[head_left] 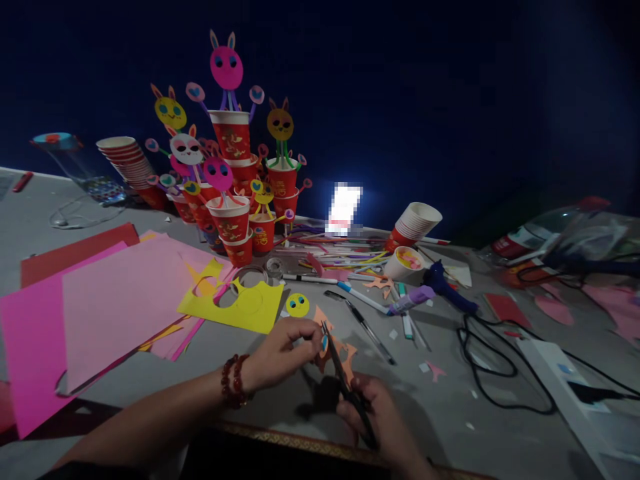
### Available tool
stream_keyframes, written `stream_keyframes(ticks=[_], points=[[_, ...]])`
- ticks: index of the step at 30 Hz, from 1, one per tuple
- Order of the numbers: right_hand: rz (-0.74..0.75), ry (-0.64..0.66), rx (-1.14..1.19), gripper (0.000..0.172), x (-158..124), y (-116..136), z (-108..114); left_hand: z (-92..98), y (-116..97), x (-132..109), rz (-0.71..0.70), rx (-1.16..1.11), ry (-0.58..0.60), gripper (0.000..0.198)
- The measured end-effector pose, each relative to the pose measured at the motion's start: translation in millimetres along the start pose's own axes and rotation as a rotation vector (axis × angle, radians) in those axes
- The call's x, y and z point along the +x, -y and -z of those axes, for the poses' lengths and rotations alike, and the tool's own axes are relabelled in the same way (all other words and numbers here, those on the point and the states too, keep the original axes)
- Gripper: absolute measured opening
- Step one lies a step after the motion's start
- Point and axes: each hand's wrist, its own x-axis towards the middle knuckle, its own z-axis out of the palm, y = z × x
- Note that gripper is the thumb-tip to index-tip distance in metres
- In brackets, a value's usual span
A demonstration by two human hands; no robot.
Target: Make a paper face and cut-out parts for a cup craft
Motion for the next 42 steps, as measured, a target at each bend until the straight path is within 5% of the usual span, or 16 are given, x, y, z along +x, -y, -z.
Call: stream_keyframes(ticks=[31,42], points=[[-0.066,0.002,-0.028,0.07,1.4,8.3,-1.9,0.3,1.2,-0.6,0.006,-0.005,-0.005,0.035],[0.062,-0.023,-0.157,0.069,0.4,2.8,5.5,1.1,0.2,0.4,0.027,-0.026,0.017,0.032]])
